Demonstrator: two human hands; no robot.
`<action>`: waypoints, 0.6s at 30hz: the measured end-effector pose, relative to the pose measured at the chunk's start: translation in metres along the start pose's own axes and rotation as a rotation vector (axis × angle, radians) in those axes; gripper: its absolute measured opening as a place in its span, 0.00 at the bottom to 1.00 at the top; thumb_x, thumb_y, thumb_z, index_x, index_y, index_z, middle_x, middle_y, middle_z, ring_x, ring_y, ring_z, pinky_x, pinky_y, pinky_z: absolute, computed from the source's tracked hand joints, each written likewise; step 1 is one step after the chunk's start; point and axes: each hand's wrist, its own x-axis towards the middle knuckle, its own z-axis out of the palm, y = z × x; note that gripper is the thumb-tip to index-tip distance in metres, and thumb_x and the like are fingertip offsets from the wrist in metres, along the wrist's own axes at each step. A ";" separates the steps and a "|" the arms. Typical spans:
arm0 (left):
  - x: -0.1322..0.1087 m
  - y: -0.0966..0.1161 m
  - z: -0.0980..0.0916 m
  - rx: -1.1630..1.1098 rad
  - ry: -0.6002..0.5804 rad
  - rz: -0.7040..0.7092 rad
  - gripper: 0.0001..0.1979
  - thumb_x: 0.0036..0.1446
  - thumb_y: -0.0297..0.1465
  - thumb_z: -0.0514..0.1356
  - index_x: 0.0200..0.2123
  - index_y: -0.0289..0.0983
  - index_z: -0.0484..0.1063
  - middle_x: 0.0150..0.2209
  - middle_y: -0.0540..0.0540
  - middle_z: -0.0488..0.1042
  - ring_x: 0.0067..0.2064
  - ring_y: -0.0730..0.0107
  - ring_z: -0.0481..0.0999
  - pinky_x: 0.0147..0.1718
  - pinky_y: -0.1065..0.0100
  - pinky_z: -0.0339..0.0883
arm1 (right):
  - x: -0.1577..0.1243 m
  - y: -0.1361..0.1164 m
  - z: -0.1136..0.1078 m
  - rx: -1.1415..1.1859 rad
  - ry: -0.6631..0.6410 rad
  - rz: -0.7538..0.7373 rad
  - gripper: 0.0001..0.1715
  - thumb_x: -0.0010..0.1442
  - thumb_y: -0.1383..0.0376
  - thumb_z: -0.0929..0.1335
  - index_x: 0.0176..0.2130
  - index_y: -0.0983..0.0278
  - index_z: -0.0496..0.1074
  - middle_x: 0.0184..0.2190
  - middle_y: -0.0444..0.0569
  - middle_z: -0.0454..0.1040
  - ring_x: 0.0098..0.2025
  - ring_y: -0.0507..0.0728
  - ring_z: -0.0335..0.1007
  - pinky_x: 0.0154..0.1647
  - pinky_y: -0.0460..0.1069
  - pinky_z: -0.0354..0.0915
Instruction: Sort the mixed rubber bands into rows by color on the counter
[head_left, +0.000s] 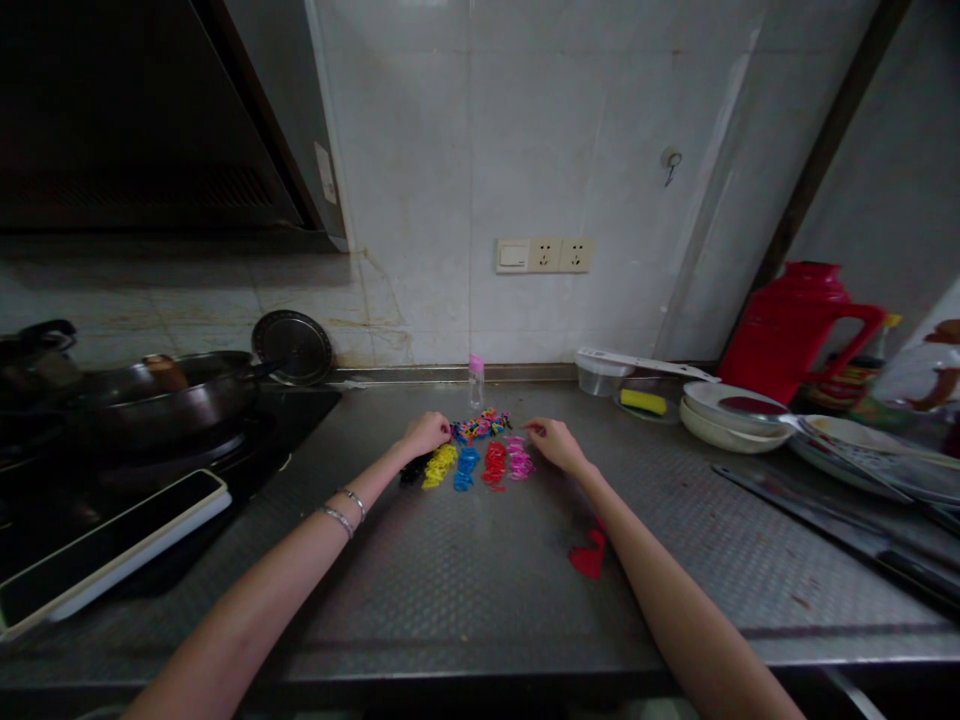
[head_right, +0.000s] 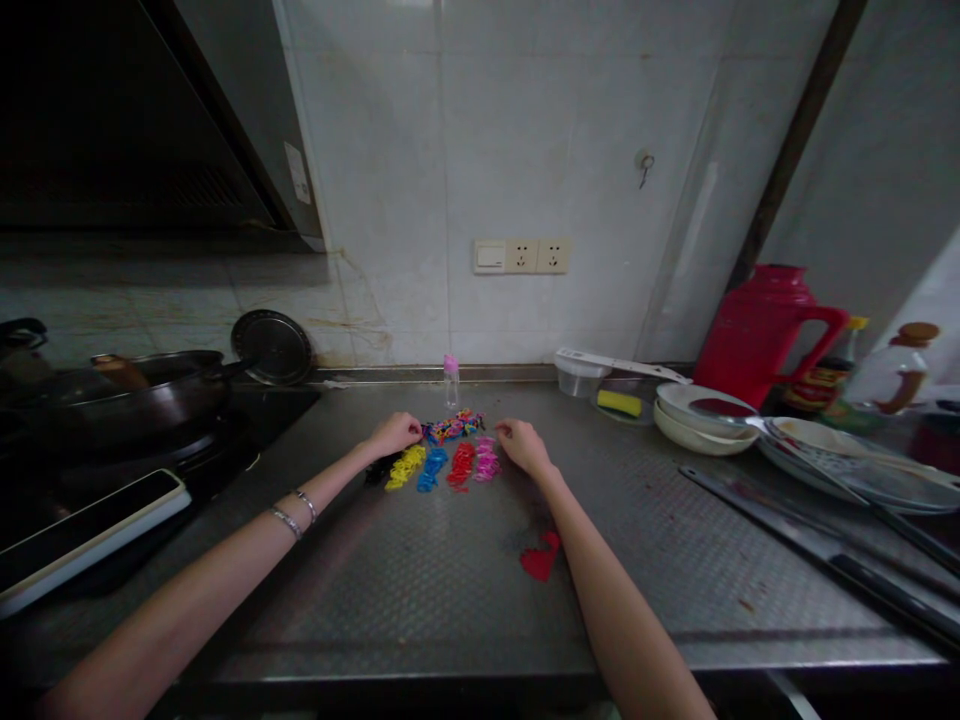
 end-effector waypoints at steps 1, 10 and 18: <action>0.000 0.000 0.000 0.010 0.004 -0.006 0.04 0.39 0.30 0.60 0.19 0.38 0.75 0.20 0.46 0.72 0.23 0.72 0.65 0.22 0.73 0.52 | 0.000 -0.001 -0.001 -0.001 0.000 0.001 0.16 0.51 0.66 0.61 0.38 0.63 0.73 0.31 0.49 0.75 0.33 0.52 0.68 0.34 0.44 0.60; 0.003 0.007 -0.020 0.217 -0.036 -0.041 0.09 0.47 0.32 0.56 0.28 0.38 0.76 0.31 0.45 0.76 0.30 0.70 0.71 0.27 0.73 0.59 | -0.001 -0.004 -0.003 -0.003 -0.021 0.028 0.16 0.51 0.66 0.61 0.38 0.62 0.73 0.29 0.47 0.74 0.31 0.51 0.67 0.33 0.43 0.59; 0.020 0.044 -0.002 0.035 -0.105 0.194 0.11 0.45 0.32 0.56 0.29 0.34 0.76 0.27 0.47 0.75 0.26 0.73 0.70 0.27 0.74 0.60 | -0.002 -0.001 -0.004 0.000 -0.016 0.048 0.16 0.51 0.66 0.61 0.38 0.62 0.73 0.29 0.48 0.74 0.32 0.52 0.68 0.33 0.43 0.60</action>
